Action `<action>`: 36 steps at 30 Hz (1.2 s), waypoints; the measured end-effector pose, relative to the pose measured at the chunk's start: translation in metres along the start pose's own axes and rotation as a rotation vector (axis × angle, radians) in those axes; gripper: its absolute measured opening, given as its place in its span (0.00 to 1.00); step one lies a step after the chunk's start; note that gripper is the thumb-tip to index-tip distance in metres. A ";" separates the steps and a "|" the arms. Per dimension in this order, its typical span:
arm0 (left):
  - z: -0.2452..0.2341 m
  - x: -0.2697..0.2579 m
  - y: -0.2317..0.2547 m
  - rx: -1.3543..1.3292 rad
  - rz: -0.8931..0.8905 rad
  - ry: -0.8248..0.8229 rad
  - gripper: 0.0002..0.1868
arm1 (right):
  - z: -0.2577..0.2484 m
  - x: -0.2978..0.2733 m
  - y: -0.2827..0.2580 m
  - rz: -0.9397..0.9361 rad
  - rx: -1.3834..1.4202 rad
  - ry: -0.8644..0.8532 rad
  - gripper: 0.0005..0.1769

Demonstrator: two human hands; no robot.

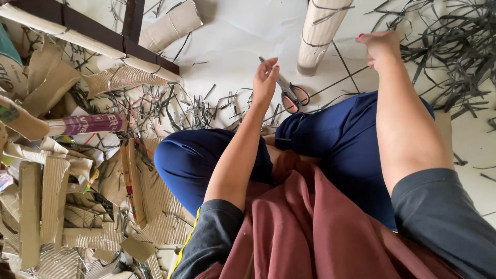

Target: Wrapping wooden furniture legs with protective paper and securing them with ties

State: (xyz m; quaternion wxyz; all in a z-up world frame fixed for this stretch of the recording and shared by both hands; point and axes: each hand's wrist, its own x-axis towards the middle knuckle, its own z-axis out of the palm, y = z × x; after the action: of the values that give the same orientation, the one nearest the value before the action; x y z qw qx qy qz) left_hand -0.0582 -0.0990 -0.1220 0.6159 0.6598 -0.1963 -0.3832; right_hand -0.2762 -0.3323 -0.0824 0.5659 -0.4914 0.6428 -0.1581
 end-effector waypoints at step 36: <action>0.009 0.145 -0.156 1.308 0.276 -0.144 0.06 | 0.031 0.041 0.000 -0.183 -0.578 -0.374 0.10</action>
State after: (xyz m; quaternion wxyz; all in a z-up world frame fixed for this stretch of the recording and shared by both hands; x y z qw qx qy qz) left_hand -0.0071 -0.1855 -0.3100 0.1180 0.8387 -0.5112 -0.1460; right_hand -0.2438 -0.3546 -0.1155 0.4947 -0.7074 0.4995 0.0730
